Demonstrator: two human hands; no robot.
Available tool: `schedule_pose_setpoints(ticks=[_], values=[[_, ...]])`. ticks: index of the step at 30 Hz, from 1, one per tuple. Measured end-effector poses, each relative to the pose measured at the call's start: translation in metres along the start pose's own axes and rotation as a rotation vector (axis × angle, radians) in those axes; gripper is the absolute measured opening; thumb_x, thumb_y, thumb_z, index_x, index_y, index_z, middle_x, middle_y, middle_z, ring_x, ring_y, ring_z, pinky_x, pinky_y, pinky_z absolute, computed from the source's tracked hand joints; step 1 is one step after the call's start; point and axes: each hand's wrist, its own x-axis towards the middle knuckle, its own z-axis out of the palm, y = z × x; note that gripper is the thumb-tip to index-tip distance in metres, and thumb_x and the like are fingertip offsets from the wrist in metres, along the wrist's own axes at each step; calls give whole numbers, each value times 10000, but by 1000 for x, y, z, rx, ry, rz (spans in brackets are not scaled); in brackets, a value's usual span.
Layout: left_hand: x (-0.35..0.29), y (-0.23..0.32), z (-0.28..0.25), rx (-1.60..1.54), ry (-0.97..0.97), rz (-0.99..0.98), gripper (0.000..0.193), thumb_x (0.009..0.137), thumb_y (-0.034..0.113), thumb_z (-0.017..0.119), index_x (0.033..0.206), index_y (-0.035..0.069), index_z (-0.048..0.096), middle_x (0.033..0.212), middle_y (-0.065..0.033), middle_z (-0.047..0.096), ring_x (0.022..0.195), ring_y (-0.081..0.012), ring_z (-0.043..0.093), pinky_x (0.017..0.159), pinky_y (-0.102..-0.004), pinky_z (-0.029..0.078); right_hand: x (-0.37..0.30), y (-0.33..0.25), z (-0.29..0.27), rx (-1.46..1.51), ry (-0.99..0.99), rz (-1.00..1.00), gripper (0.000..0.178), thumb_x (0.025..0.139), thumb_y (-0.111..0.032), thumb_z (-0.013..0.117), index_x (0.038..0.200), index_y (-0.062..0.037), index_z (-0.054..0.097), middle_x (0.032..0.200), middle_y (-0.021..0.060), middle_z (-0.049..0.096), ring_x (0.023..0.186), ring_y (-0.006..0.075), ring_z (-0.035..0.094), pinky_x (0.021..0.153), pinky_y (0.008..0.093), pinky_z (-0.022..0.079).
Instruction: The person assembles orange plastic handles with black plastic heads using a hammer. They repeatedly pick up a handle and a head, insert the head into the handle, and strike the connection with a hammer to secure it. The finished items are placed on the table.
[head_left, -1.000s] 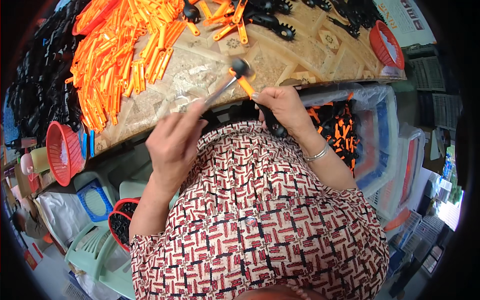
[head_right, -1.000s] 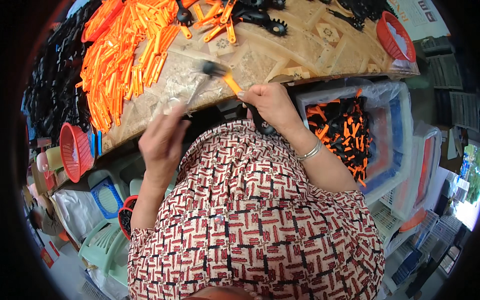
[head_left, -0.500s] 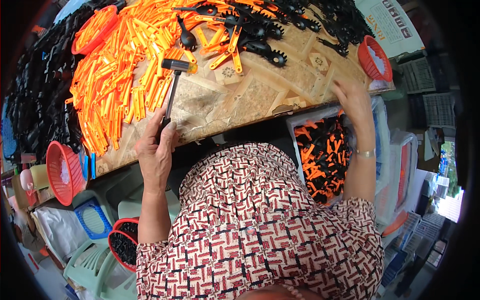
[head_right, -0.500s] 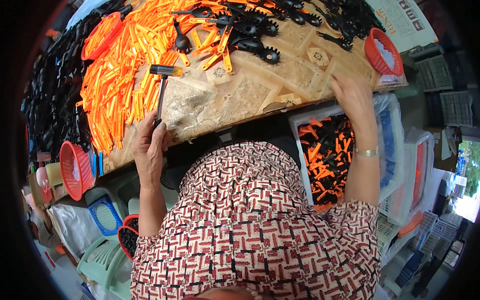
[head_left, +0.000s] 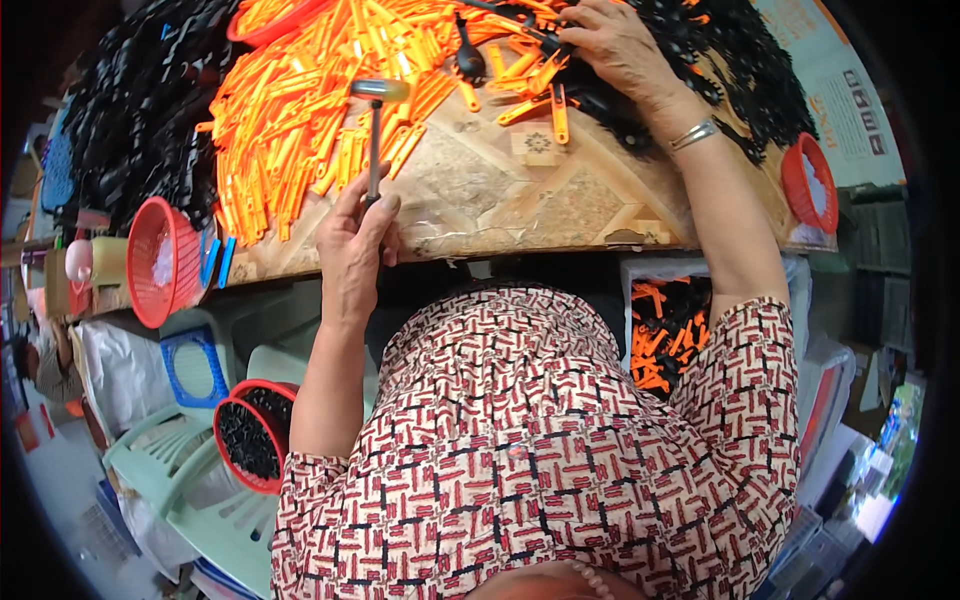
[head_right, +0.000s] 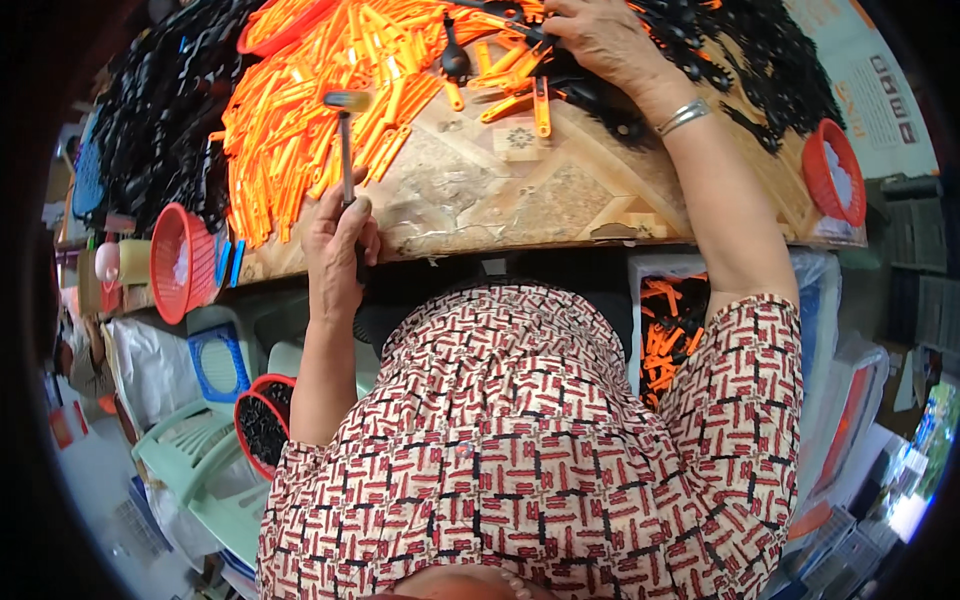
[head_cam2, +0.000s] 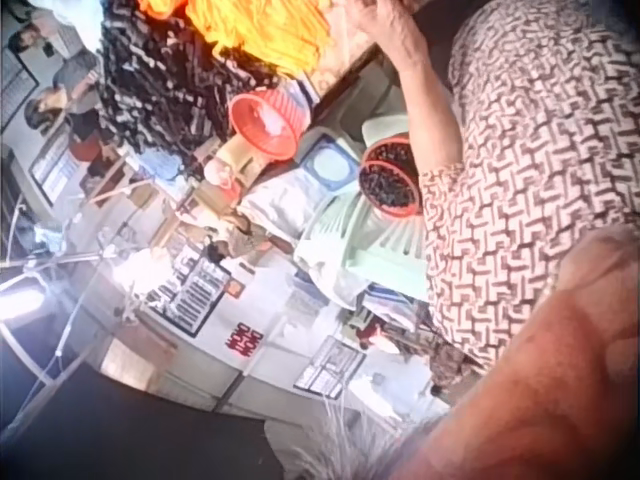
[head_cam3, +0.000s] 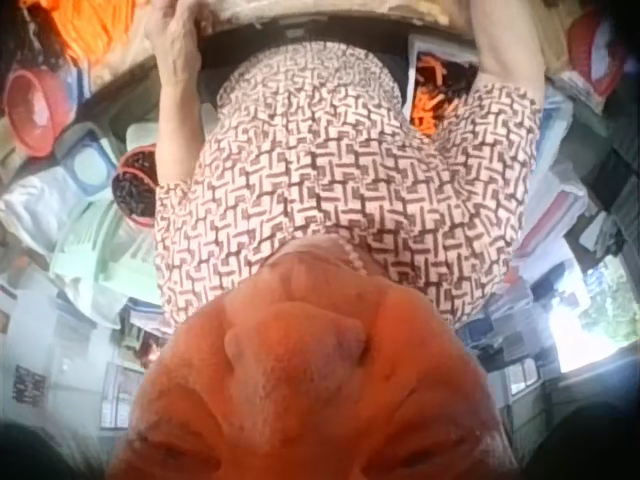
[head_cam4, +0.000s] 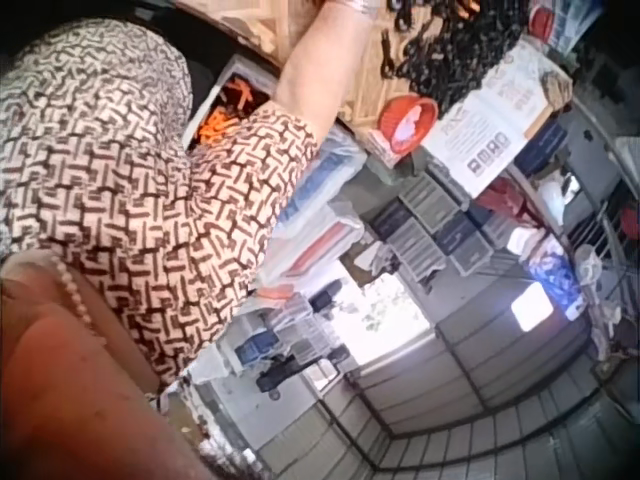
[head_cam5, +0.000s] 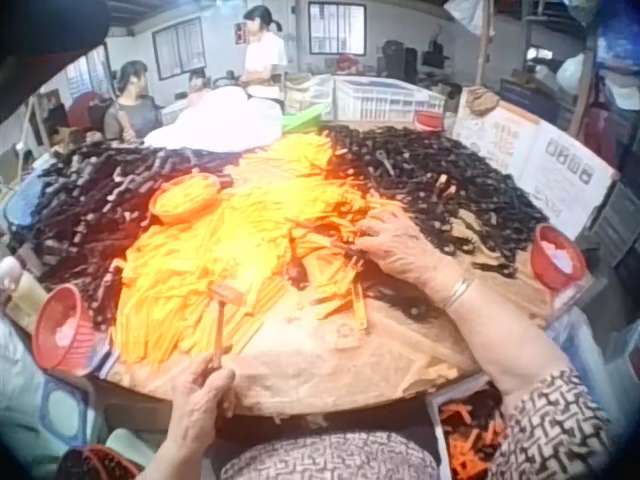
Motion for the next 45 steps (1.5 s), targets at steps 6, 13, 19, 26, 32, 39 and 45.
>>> schedule_pose_setpoints(ticks=[6,13,19,26,32,39,45], values=[[39,12,-12,593,138,116,242,915,190,746,1094,28,728,676,20,540,594,-85,516,531,-284,399,-5,5,12,1107,469,764,154,942,-121,675,1057,-48,747,1049,70,726,980,205,681,853,343,529],[58,8,6,1343,54,412,250,860,258,750,982,44,703,951,-144,617,863,-381,652,742,-489,504,-25,-7,-7,1971,700,851,199,970,-157,667,1118,-25,682,1011,104,745,910,224,721,875,372,570],[65,11,13,1504,69,419,257,891,276,727,961,36,665,984,-153,647,898,-387,656,747,-493,509,-43,-16,-6,1618,472,1180,108,955,-88,668,1019,-8,704,947,87,740,850,197,713,793,332,576],[77,12,18,1685,-59,441,271,865,246,735,1055,55,701,937,-187,699,848,-361,698,753,-458,551,-57,-7,14,1845,562,1114,137,977,-60,607,1071,6,681,932,106,729,868,227,716,772,358,594],[79,15,15,938,-134,106,100,864,126,714,898,38,684,789,-84,703,697,-190,675,638,-333,518,-47,-14,2,1956,813,1289,153,1000,-83,577,1081,17,660,926,125,723,863,243,718,774,374,611],[56,23,28,83,-226,-143,155,878,95,732,1001,36,658,824,-54,693,611,-64,595,504,-187,440,-63,-84,-66,1284,82,850,251,1006,-194,605,1112,6,712,768,25,661,734,109,635,719,235,501],[56,9,32,-19,-303,-114,212,893,100,721,1067,16,636,831,-80,697,607,-72,611,477,-190,433,-111,-184,-78,1716,-161,1077,391,1065,-338,549,1099,16,711,796,5,650,760,75,619,717,224,513]])
